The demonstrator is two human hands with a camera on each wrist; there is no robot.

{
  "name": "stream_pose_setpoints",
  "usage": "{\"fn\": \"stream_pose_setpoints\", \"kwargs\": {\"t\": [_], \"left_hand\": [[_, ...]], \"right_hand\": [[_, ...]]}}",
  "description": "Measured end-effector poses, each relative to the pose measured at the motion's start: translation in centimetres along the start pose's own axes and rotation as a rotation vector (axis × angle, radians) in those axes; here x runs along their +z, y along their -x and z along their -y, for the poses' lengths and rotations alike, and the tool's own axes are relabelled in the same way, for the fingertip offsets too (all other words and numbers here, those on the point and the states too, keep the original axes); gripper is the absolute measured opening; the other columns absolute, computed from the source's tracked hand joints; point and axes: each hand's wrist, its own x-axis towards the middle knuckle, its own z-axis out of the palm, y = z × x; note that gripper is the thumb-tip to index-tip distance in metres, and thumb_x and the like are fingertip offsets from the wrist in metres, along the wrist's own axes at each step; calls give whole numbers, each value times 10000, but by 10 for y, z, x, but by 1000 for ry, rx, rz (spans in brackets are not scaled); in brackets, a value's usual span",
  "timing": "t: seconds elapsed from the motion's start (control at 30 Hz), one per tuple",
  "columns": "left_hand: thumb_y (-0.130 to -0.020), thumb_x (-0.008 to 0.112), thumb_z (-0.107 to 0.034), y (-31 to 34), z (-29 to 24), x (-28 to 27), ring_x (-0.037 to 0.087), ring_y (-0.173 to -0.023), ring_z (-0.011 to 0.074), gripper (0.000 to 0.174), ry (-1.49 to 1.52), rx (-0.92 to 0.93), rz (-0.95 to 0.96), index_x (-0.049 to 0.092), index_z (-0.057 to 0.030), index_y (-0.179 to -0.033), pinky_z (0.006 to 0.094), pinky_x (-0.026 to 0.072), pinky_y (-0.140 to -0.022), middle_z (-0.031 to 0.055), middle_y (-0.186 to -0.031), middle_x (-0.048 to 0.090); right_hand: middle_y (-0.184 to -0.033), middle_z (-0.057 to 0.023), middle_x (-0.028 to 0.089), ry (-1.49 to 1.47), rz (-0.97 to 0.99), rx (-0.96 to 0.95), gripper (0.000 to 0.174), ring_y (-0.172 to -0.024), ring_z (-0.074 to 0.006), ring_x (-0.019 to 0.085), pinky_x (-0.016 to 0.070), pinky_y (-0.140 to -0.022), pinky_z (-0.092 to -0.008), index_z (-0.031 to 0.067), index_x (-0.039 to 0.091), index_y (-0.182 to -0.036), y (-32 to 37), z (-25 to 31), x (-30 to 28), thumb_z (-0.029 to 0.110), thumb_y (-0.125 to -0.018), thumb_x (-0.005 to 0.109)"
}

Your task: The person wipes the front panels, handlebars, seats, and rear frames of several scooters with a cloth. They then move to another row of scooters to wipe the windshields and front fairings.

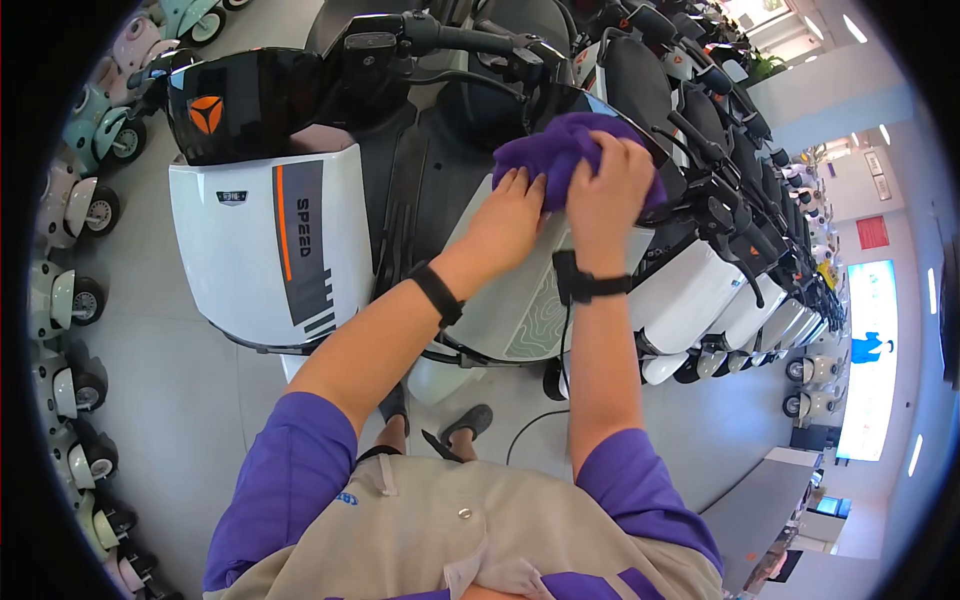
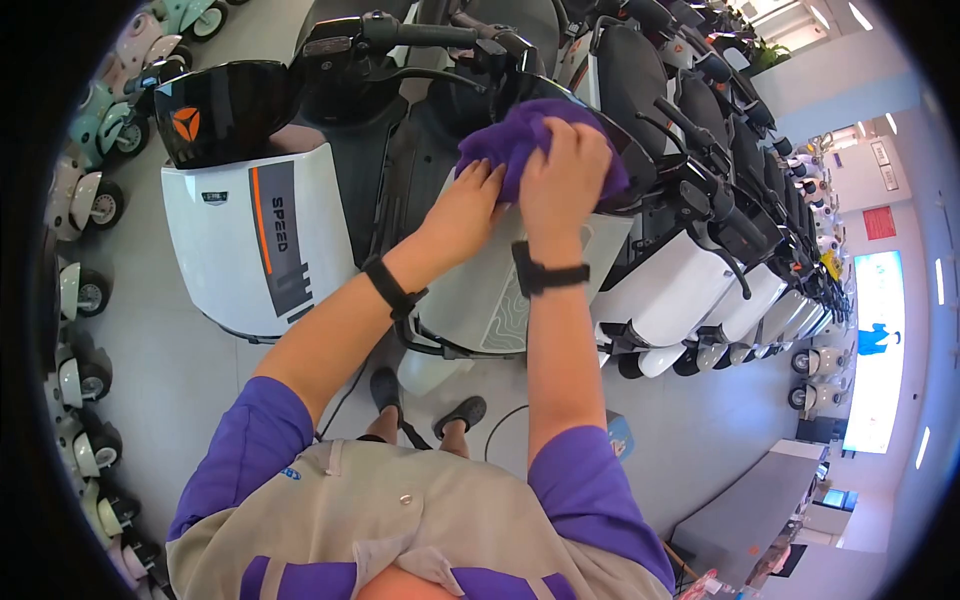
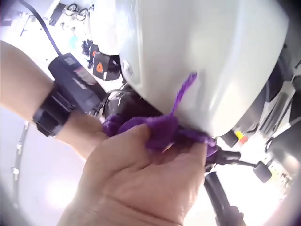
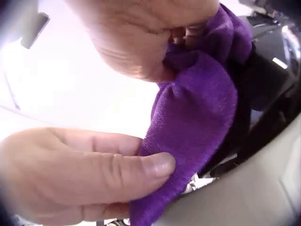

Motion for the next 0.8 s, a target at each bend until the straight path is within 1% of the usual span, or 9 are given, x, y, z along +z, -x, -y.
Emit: {"fn": "stream_pose_setpoints", "kwargs": {"t": [0.07, 0.13, 0.17, 0.27, 0.43, 0.53, 0.6, 0.73, 0.8], "left_hand": [[-858, 561, -37, 7, 6, 12, 361, -1357, 487, 537, -134, 55, -32, 440, 74, -1369, 491, 321, -1141, 359, -1442, 366], [-844, 546, -4, 26, 18, 18, 329, -1383, 485, 551, -1, 76, -137, 430, 86, -1375, 488, 314, -1148, 362, -1449, 354], [-837, 539, 13, 41, 21, 21, 312, -1396, 484, 558, 70, 84, -180, 424, 92, -1378, 486, 310, -1152, 364, -1452, 348], [-816, 533, 53, 91, 21, 30, 289, -1409, 489, 580, 189, -83, -105, 425, 93, -1385, 485, 295, -1160, 365, -1465, 332], [-807, 593, 22, 112, 13, 36, 333, -1382, 484, 630, 85, -85, -106, 396, 78, -1403, 491, 322, -1135, 328, -1510, 294], [-782, 635, 13, 69, -4, 9, 422, -1292, 476, 602, 212, -68, -292, 453, 74, -1353, 479, 374, -1081, 303, -1427, 398], [-772, 650, 10, 41, 4, 5, 482, -1198, 451, 551, 219, -90, -299, 508, 49, -1302, 462, 409, -1026, 280, -1306, 479], [-782, 649, -18, -9, 21, -36, 550, -1107, 399, 450, 422, -282, -120, 570, 26, -1223, 420, 446, -973, 228, -1148, 575], [-804, 650, -30, -16, 18, -51, 606, -1010, 381, 378, 426, -272, -310, 601, 8, -1178, 399, 478, -918, 195, -1035, 630]], "right_hand": [[-1043, -126, 561, 48, 129, -84, 316, -1048, -342, 537, 437, -922, -431, 76, 653, -1059, 2, 2, 29, 35, -746, 663], [-1050, -130, 564, -212, 315, -24, 315, -1058, -347, 540, 446, -912, -430, 71, 647, -1067, 27, 18, 42, 45, -755, 672], [-1045, -136, 559, -195, 197, -6, 342, -1030, -355, 554, 467, -879, -434, 70, 632, -1078, 40, 24, 43, 66, -740, 688], [-1040, -151, 550, -257, 142, 356, 363, -987, -372, 566, 484, -831, -447, 65, 622, -1076, 94, 39, 19, 92, -725, 710], [-1030, -166, 529, -307, 400, 392, 369, -959, -375, 574, 490, -819, -448, 60, 614, -1077, 185, 26, 1, 84, -722, 708], [-1016, -155, 522, -330, 279, 357, 364, -937, -361, 573, 492, -809, -431, 61, 620, -1068, 137, 18, -3, 52, -713, 699], [-1012, -156, 520, -319, 244, 230, 333, -957, -363, 562, 483, -826, -424, 68, 626, -1063, 81, 23, -11, 34, -736, 676], [-992, -133, 521, -236, 343, 12, 375, -933, -339, 553, 472, -823, -421, 62, 643, -1054, 5, 30, -11, 0, -689, 698], [-990, -125, 525, -162, 248, -93, 387, -947, -328, 547, 463, -836, -417, 73, 652, -1048, -18, 33, -21, -6, -673, 700]]}}
